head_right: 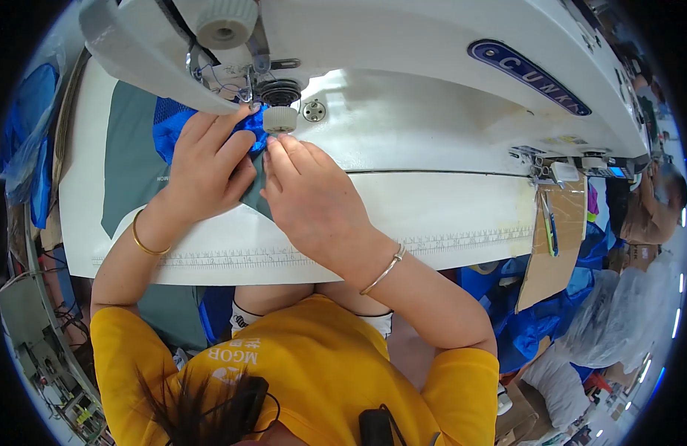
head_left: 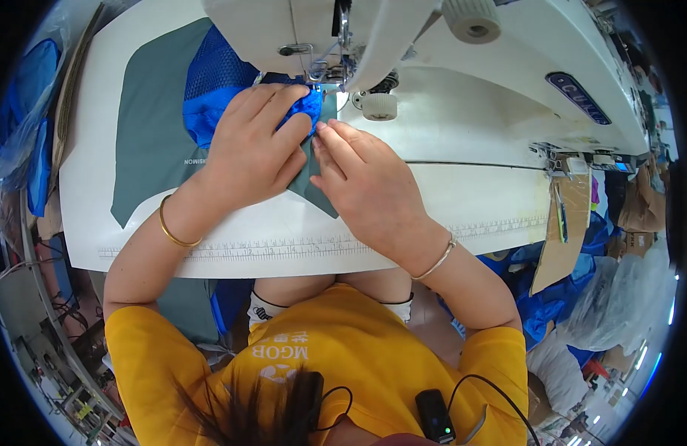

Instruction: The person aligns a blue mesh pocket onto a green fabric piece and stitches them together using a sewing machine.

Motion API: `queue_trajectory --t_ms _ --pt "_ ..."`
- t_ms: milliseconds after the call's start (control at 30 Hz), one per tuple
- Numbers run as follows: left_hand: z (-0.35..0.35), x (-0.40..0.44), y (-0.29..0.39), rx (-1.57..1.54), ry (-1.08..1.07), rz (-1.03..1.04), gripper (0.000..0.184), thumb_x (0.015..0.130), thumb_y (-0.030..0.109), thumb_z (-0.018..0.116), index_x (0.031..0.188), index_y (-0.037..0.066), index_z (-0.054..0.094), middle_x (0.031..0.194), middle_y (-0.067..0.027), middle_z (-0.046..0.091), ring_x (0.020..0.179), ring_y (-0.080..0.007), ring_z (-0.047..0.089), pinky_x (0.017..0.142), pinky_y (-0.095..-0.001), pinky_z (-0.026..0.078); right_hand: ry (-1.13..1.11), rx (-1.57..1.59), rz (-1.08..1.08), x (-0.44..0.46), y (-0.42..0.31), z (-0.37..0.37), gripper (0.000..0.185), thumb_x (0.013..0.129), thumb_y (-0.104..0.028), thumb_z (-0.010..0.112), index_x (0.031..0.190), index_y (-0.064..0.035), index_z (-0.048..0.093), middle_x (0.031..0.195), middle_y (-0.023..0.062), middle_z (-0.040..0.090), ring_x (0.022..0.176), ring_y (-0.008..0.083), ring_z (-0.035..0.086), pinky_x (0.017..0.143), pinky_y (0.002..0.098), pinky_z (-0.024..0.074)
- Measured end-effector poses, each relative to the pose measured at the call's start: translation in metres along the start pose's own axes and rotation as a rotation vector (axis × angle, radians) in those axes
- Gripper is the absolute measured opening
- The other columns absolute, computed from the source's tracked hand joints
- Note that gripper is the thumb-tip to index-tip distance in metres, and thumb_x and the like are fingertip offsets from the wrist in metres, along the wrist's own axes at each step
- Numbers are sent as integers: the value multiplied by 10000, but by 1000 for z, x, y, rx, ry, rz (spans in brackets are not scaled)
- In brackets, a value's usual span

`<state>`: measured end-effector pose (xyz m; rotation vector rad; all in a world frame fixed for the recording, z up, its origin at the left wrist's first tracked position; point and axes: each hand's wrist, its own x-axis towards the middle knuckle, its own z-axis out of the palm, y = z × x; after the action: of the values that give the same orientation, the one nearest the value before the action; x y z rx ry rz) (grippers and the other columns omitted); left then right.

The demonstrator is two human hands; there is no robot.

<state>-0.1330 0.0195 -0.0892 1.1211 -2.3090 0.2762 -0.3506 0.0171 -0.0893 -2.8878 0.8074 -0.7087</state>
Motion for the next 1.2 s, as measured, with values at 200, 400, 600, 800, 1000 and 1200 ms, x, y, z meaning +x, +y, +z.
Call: queue_trajectory --t_ms 200,400,600,800,1000,1200 --pt "1 1 -5 -71 -34 56 327 679 65 753 986 20 650 1204 -183 663 1068 -384 645 940 -503 524 -13 13 30 1 -2 -2 449 869 -176 759 1224 89 691 1329 191 645 1282 316 597 1095 405 507" --pt "-2 1 1 -1 -21 51 316 685 66 744 981 13 648 1195 -182 669 1096 -377 636 953 -501 531 -21 13 50 0 -1 -3 451 868 -180 776 1242 60 698 1359 161 640 1300 300 595 1069 398 524" --pt "1 -2 3 36 -46 71 291 718 87 745 974 0 635 1233 -207 667 1123 -367 633 978 -506 535 -6 33 38 -1 0 0 449 868 -178 756 1221 91 691 1331 190 645 1289 317 595 1098 410 504" --pt "1 -6 3 75 -77 74 276 758 104 731 991 -3 626 1289 -241 664 1143 -376 632 993 -509 528 12 40 16 -2 0 2 458 863 -182 739 1202 122 685 1305 222 650 1272 331 598 1120 413 488" --pt "4 -7 11 117 -129 -43 231 839 77 677 1035 -16 597 1388 -248 631 1244 -412 612 1037 -521 481 -23 32 56 -3 -1 -1 428 893 -184 760 1235 65 696 1367 162 642 1320 300 586 1092 407 506" --pt "0 -2 13 133 -174 -65 383 879 161 680 1186 -61 630 1356 -259 629 1262 -377 586 1086 -485 449 -28 17 40 -2 0 -2 444 883 -184 763 1243 67 691 1351 168 646 1302 304 595 1076 402 518"
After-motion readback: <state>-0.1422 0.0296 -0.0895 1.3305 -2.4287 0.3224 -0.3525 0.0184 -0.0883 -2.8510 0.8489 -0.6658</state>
